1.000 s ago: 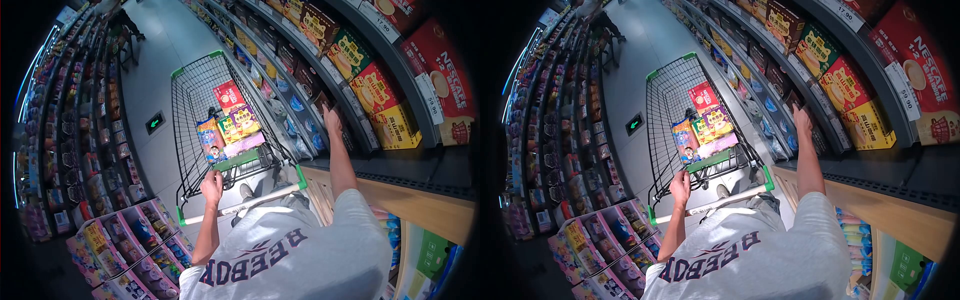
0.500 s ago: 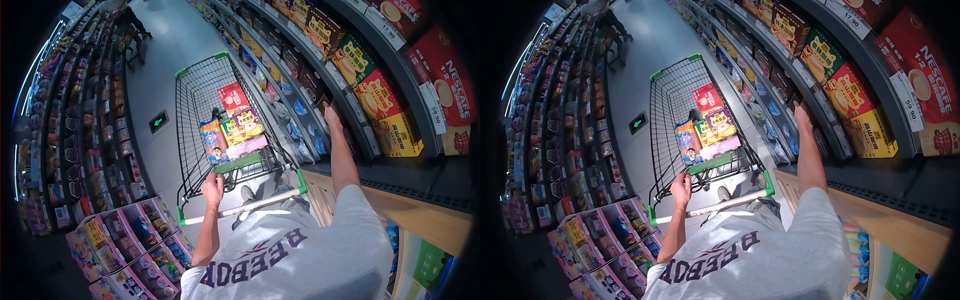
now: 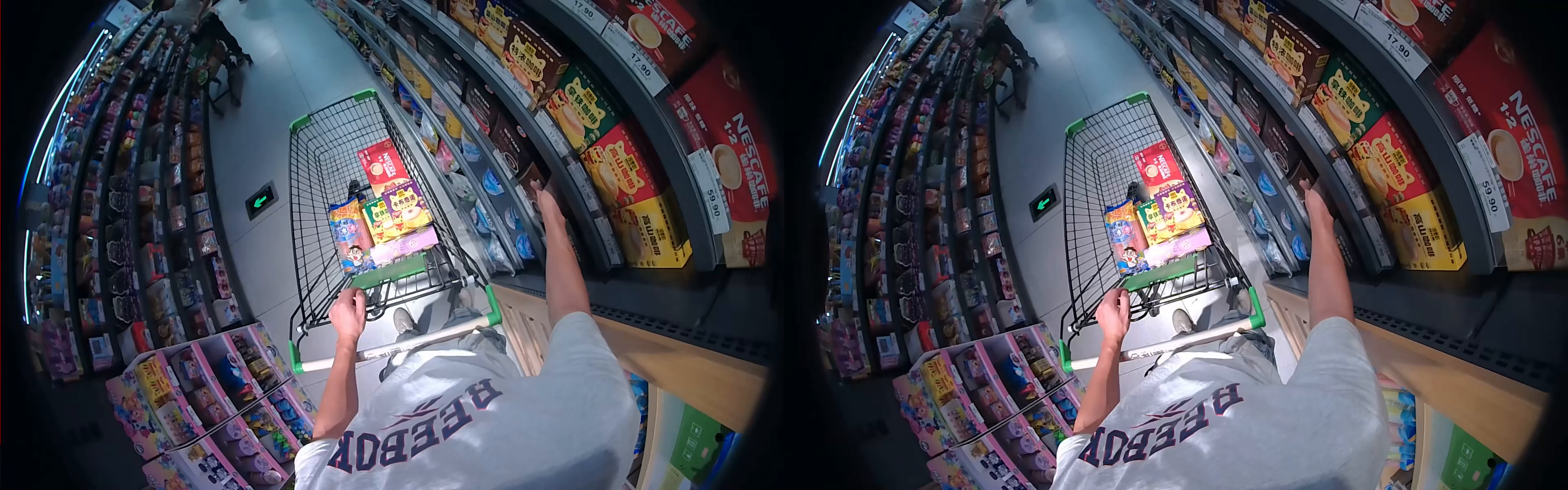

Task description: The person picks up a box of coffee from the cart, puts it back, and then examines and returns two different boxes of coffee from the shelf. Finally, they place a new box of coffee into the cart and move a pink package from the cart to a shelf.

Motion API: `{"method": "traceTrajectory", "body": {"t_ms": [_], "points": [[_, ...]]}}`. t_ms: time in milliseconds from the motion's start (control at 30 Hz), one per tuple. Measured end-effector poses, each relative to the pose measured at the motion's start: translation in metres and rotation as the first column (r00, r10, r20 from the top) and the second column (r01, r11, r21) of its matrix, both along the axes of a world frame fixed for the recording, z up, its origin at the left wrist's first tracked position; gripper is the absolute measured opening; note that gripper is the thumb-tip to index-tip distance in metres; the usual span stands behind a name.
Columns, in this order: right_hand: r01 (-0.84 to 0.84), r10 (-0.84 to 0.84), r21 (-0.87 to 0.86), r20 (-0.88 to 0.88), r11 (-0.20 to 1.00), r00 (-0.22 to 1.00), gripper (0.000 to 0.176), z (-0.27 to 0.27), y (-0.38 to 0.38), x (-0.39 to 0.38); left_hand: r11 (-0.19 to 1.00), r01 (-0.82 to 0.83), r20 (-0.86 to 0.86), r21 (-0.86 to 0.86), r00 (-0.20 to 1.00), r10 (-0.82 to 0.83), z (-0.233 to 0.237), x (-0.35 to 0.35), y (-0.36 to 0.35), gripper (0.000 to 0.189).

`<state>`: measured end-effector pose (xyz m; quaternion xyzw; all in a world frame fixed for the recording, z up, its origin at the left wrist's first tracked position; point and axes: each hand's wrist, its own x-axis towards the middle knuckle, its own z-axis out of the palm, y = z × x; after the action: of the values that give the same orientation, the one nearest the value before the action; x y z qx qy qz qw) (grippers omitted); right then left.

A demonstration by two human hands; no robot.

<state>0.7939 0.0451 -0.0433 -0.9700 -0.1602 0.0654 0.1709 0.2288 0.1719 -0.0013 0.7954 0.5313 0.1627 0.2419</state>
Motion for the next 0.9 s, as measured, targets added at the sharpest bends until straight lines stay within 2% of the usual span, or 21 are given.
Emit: {"method": "traceTrajectory", "body": {"t_ms": [33,100,167,233,333,400,433,467,567,800,833,900], "points": [[-0.011,0.01,-0.014,-0.1,1.0,0.995,0.079,0.003,-0.001,0.003,1.0,-0.001,-0.005,-0.006,1.0,0.001,0.0,0.0,-0.001,0.029],[-0.049,0.045,-0.028,-0.123,0.998,0.991,0.083,0.01,-0.003,0.004,1.0,-0.003,-0.01,-0.005,1.0,0.003,-0.001,0.0,0.0,0.029],[-0.097,0.098,-0.037,0.029,0.995,0.995,0.081,0.015,-0.005,-0.004,1.0,-0.005,-0.012,-0.008,1.0,0.005,-0.002,-0.001,0.0,0.029],[-0.058,0.059,0.023,-0.053,0.998,0.997,0.079,0.021,-0.004,-0.018,1.0,-0.005,-0.009,-0.012,1.0,0.005,-0.003,-0.001,0.0,0.028],[0.064,0.004,0.273,-0.244,0.96,0.97,0.07,0.015,-0.003,-0.016,1.0,0.001,-0.005,0.012,1.0,-0.001,-0.004,-0.001,0.001,0.028],[-0.006,0.019,0.247,-0.051,0.969,0.999,0.069,0.005,-0.004,-0.01,1.0,0.008,-0.009,0.025,1.0,-0.008,-0.004,-0.001,0.0,0.028],[-0.1,0.08,0.087,0.215,0.991,0.973,0.072,-0.003,-0.004,-0.007,0.999,0.01,-0.009,0.033,1.0,-0.009,-0.004,-0.001,0.001,0.028],[-0.148,0.175,-0.095,0.45,0.984,0.876,0.075,-0.011,-0.004,-0.003,1.0,0.012,-0.011,0.027,1.0,-0.011,-0.004,-0.001,0.001,0.027],[-0.068,0.078,-0.058,0.201,0.996,0.976,0.076,0.012,0.005,-0.02,1.0,0.012,-0.001,0.021,1.0,-0.012,-0.005,-0.002,0.001,0.027],[-0.049,0.05,-0.031,0.013,0.998,0.999,0.084,0.021,0.007,-0.017,1.0,-0.011,-0.012,-0.022,1.0,0.011,0.002,0.0,-0.001,0.027],[-0.045,0.044,-0.024,-0.052,0.999,0.998,0.089,0.017,0.008,-0.011,0.999,-0.019,-0.014,-0.041,1.0,0.019,0.004,0.001,-0.002,0.027],[0.037,-0.037,-0.007,-0.319,0.999,0.947,0.092,0.022,0.011,-0.008,1.0,-0.018,-0.003,-0.024,1.0,0.018,0.002,0.0,-0.002,0.028]]}}
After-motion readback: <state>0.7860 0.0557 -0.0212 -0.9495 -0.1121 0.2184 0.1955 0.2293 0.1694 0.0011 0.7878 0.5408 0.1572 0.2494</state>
